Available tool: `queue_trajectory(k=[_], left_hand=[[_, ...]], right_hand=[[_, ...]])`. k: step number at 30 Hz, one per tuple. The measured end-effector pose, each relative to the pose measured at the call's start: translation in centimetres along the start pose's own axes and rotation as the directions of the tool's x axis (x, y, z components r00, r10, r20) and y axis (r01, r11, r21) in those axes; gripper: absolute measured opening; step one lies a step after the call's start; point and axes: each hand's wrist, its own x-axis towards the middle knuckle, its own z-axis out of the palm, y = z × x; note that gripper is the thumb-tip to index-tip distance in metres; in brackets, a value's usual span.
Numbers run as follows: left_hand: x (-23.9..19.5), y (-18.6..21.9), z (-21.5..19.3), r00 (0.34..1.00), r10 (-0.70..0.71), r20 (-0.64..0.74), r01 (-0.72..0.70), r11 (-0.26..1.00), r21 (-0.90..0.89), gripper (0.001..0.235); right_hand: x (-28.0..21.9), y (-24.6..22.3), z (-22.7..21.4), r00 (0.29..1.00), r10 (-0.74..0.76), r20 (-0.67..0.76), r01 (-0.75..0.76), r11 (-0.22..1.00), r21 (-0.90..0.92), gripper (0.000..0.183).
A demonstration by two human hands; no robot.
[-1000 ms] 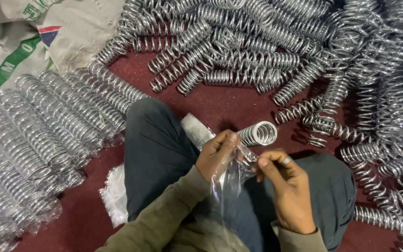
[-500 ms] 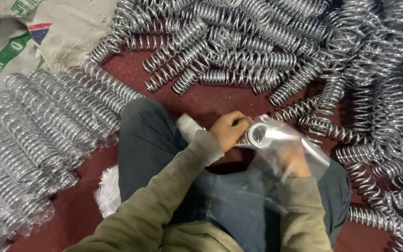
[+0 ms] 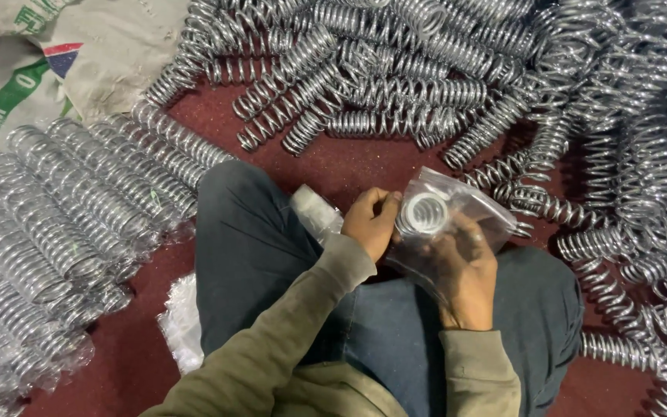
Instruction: Picking up individual metal springs from a large pile and placing them into small plastic bags.
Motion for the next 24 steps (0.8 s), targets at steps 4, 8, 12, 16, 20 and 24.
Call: queue_trajectory(k=[4,8,12,16,20,24], left_hand=[[-1.5,1.8,-0.2,0.998,0.038,-0.040,-0.037,0.999,0.015,0.034],[1.0,-0.8,-0.2,0.995,0.055,-0.085,-0.044,0.990,0.134,0.035],[3.6,-2.6,0.1,0.997,0.004,-0.074,0.013,0.974,0.228,0.031],[6.6,-7.1,0.6,0.993,-0.101,-0.063,0.114,0.958,0.262,0.037],[3.4,-5.1,0.7,0.994,-0.079,-0.080,0.099,0.953,0.286,0.034],[4.8,-6.1,0.5,0.992,-0.010,-0.124,0.049,0.948,0.314,0.034]], right_hand=[[3.0,3.1,-2.1,0.989,-0.146,-0.024,0.141,0.981,-0.136,0.027],[5.9,4.9,-2.0,0.979,-0.202,-0.018,0.185,0.928,-0.324,0.004],[5.3,4.2,-1.9,0.980,-0.198,-0.017,0.176,0.902,-0.395,0.021],[7.6,7.1,-3.3,0.979,-0.197,0.044,0.196,0.876,-0.441,0.025],[8.4,8.0,-3.3,0.969,-0.204,0.141,0.245,0.873,-0.422,0.031],[8.0,7.3,-2.2,0.994,-0.096,0.059,0.112,0.799,-0.591,0.028]])
